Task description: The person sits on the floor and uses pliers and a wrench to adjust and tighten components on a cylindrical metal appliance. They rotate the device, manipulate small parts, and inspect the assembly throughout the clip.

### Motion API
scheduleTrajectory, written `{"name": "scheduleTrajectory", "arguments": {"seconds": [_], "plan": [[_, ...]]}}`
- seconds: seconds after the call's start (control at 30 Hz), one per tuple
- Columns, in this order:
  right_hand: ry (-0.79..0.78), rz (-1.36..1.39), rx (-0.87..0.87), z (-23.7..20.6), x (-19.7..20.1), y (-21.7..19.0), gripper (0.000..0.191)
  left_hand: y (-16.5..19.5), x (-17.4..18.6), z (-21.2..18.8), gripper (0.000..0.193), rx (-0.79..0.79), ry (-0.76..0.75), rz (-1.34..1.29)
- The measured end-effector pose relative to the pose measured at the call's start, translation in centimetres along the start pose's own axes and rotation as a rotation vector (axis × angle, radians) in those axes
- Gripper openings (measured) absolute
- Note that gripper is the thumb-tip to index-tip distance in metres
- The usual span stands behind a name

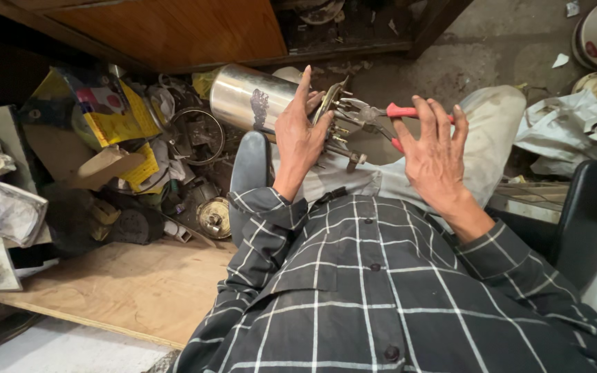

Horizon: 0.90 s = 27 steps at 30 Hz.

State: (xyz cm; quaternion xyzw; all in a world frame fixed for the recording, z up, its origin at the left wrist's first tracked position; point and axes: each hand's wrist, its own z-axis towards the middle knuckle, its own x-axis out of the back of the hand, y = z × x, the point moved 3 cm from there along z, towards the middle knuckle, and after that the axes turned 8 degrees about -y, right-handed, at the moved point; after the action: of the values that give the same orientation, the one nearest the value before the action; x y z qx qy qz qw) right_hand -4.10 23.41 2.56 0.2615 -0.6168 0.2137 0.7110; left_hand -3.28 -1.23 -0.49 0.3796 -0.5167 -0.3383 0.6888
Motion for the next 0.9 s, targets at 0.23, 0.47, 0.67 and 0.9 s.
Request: {"name": "scheduleTrajectory", "arguments": {"seconds": [0.23,0.47,0.67,0.9], "plan": [[0.018,0.015,0.026,-0.1,0.5,-0.1,0.033,0.0,-0.2,-0.1,0.084,-0.011,0.008,0.017],[-0.724,0.971,-0.008,1.4,-3.3,3.7,0.032,0.1,-0.4,-0.2,0.095,-0.022,0.019,0.021],[-1.157,2.142,-0.29,1.0,-7.0,5.7,0.027,0.1,-0.5,-0.4,0.097,-0.014,0.013,0.01],[-1.072,1.564,-0.03,1.8,-5.2,4.6,0.036,0.2,-0.3,-0.3,0.097,-0.011,0.006,0.047]]}}
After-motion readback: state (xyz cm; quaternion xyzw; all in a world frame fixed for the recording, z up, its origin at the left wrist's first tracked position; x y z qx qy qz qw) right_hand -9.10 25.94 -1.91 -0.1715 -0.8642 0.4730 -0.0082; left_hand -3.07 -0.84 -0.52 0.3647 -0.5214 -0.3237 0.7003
